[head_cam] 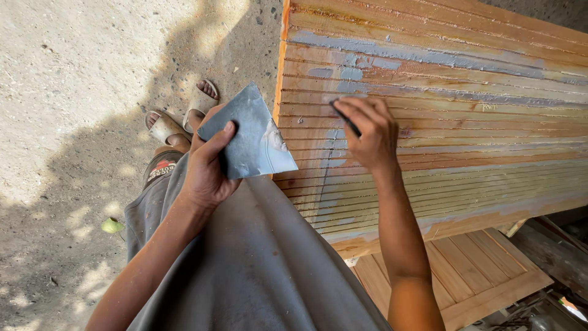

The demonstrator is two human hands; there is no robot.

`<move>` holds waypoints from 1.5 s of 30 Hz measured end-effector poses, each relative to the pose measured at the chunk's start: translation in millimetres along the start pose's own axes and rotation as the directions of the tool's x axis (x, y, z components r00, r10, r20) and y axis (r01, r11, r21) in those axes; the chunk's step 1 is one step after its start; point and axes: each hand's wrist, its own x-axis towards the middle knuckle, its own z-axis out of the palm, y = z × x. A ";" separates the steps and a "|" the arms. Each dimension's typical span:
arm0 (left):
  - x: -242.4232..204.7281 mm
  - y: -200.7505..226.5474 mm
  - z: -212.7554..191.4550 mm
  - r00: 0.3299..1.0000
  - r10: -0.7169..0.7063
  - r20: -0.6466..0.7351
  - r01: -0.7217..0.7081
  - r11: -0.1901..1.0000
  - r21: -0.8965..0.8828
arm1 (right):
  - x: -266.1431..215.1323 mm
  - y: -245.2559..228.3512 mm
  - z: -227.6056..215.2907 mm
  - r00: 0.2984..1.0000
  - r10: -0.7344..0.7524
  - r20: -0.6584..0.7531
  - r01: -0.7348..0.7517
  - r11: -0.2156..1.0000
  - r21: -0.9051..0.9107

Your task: The person uses a putty knife to scoop filler from a metal plate and applies it into the grooves of a wooden board. They then use a smaller scraper to smooth the filler into the grooves, repeating this process across the surface.

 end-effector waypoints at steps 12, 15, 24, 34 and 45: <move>-11.5 21.1 -24.5 0.991 0.129 -0.026 -0.126 0.987 0.097 | 55.5 61.3 2.5 0.957 0.255 0.141 -0.228 0.957 -0.180; -11.6 21.7 -28.1 0.993 0.119 -0.027 -0.116 0.989 0.097 | 59.2 60.4 4.2 0.939 0.292 0.184 -0.272 0.954 -0.123; -12.3 14.5 -27.3 0.997 0.073 -0.011 -0.072 0.995 0.063 | 68.7 64.8 6.5 0.962 0.172 0.211 -0.150 0.982 -0.118; -12.9 16.2 -24.1 0.996 0.092 -0.018 -0.089 0.990 0.111 | 70.1 50.0 -4.7 0.948 0.193 0.253 -0.190 0.981 -0.038; -11.6 18.8 -26.4 0.995 0.084 -0.061 -0.073 0.983 0.166 | 58.0 6.5 21.9 0.968 0.135 0.212 -0.124 0.990 -0.067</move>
